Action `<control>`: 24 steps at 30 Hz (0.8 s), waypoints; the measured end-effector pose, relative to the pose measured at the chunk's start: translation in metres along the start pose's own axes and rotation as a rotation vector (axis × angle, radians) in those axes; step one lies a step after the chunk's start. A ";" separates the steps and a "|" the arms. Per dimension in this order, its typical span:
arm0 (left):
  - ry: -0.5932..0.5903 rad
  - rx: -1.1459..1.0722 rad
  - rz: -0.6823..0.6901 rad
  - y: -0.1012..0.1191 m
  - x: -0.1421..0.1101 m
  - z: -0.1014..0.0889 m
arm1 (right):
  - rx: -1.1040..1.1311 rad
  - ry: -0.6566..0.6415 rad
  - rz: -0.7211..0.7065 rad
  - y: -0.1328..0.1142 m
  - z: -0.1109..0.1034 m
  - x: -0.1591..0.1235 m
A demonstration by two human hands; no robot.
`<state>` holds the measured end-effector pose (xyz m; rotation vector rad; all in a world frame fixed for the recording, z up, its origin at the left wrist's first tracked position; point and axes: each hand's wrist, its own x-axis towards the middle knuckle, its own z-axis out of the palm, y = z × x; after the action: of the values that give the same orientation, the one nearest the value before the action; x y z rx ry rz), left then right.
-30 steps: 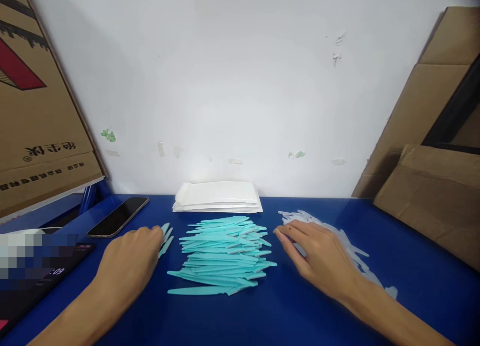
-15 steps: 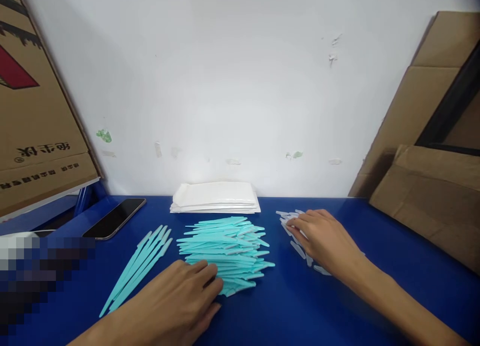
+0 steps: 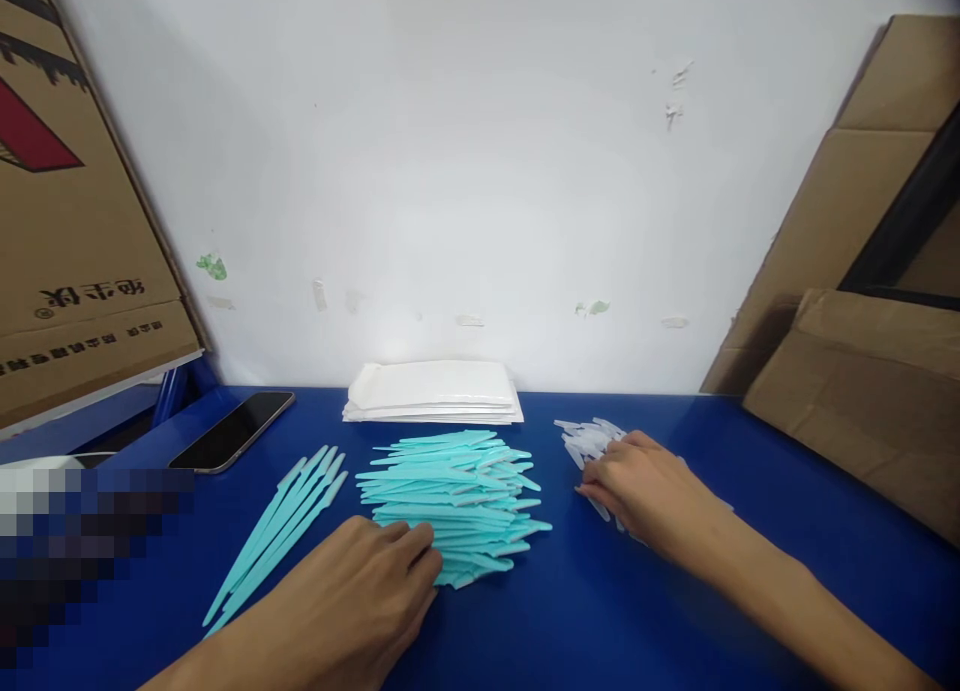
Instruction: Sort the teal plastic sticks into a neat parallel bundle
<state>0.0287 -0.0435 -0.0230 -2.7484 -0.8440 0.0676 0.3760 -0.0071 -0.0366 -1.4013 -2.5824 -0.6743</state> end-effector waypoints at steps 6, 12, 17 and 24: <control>-0.020 0.118 0.028 0.004 0.000 0.000 | 0.032 -0.017 -0.065 -0.018 -0.010 0.002; -0.070 0.247 0.067 0.010 -0.002 -0.007 | 0.035 0.001 -0.084 -0.027 -0.018 0.002; -0.035 0.218 0.091 0.008 -0.001 -0.004 | 0.050 0.052 -0.101 -0.026 -0.019 0.003; 0.106 0.044 0.085 0.005 -0.003 -0.002 | 0.311 0.175 -0.127 -0.029 -0.023 0.002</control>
<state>0.0297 -0.0498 -0.0222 -2.7189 -0.6904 -0.0424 0.3487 -0.0289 -0.0244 -1.0448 -2.5175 -0.3690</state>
